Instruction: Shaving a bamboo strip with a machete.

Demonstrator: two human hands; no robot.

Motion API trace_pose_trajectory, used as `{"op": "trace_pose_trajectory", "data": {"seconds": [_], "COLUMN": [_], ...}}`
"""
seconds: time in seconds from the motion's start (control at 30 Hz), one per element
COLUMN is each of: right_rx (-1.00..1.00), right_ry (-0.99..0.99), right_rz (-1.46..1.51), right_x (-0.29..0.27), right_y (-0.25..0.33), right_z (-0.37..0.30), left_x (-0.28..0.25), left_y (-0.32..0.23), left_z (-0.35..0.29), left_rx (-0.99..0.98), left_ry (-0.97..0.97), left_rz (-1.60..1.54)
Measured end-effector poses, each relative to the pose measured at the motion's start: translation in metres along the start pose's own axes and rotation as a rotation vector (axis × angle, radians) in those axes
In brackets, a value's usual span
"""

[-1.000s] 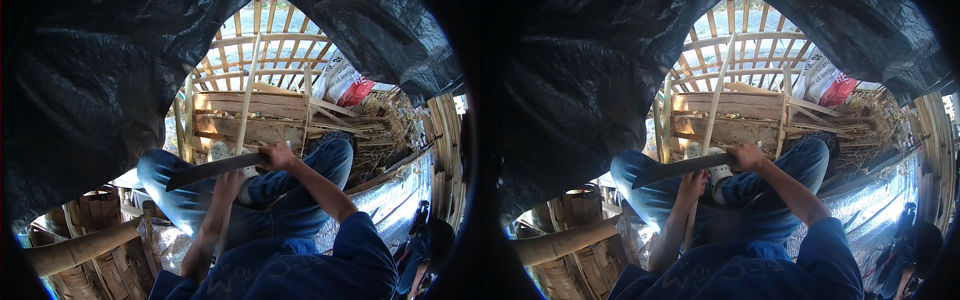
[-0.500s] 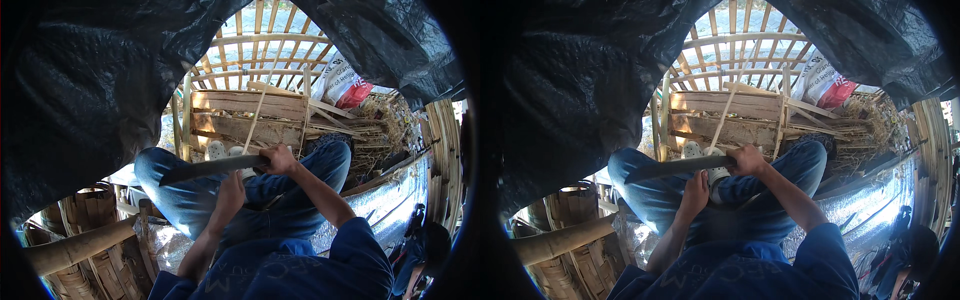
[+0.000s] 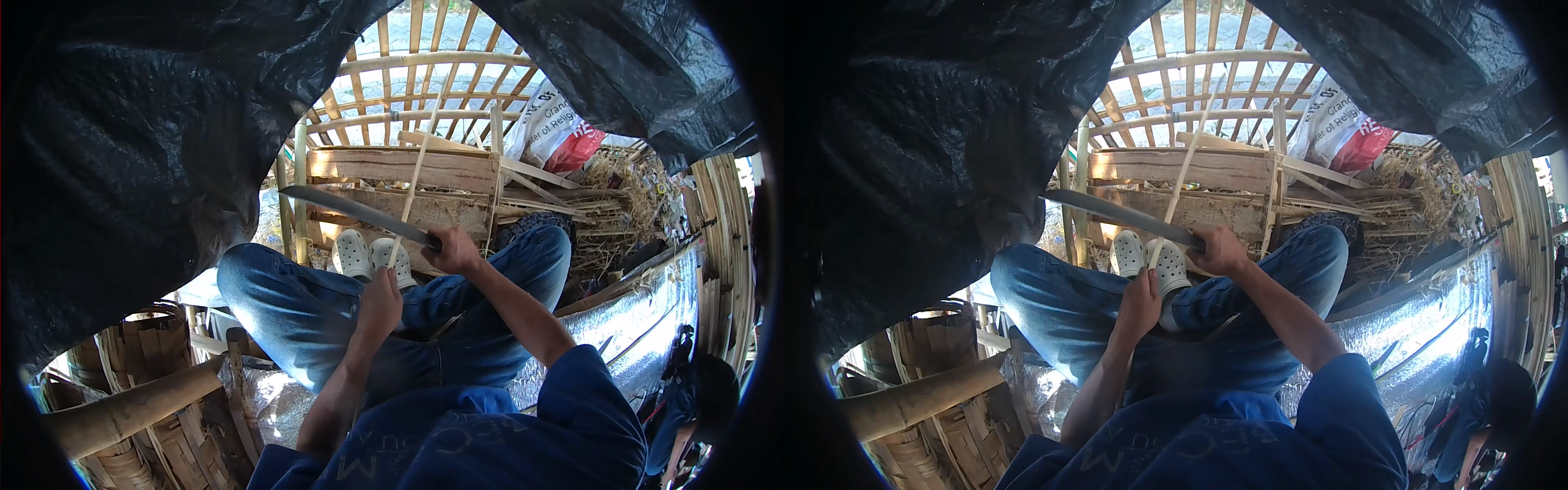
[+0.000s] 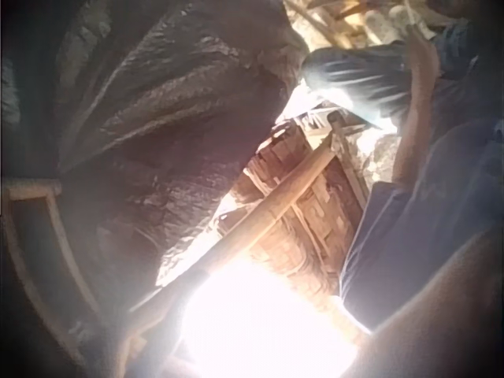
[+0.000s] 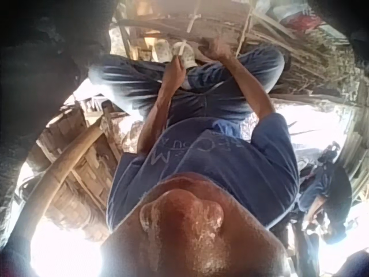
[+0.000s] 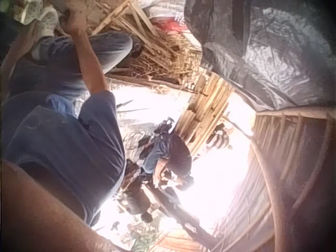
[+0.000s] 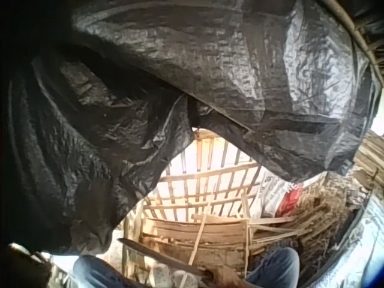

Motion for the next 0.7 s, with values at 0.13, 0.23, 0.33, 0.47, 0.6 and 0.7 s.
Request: {"op": "trace_pose_trajectory", "data": {"seconds": [0.13, 0.23, 0.33, 0.47, 0.6, 0.7], "right_rx": [-0.004, -0.038, -0.069, -0.034, -0.123, -0.111], "right_ry": [0.173, 0.139, 0.087, 0.100, 0.041, 0.140], "right_rz": [-0.189, -0.221, -0.141, 0.009, -0.017, -0.087], "right_x": [0.011, 0.007, -0.006, -0.013, -0.013, -0.008], "right_y": [0.012, 0.012, 0.018, 0.025, 0.035, 0.033], "right_z": [0.002, 0.003, 0.000, -0.005, -0.008, -0.009], "left_x": [0.022, 0.016, -0.010, -0.032, -0.037, -0.041], "left_y": [0.023, 0.024, 0.006, -0.010, -0.016, -0.005], "left_z": [-0.002, -0.002, -0.011, -0.013, -0.028, -0.045], "left_rx": [-0.060, -0.039, 0.032, 0.008, 0.053, -0.038], "left_ry": [0.059, 0.051, -0.018, -0.019, -0.049, -0.005], "left_rz": [0.076, 0.015, -0.046, -0.122, -0.107, -0.158]}}
Point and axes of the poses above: each hand's wrist, its own z-axis towards the middle knuckle, its own x-axis out of the palm, y = z × x, the point moved 7 cm from there along z, towards the middle knuckle, and after that the axes turned 8 degrees about y, right-handed, at the moved point
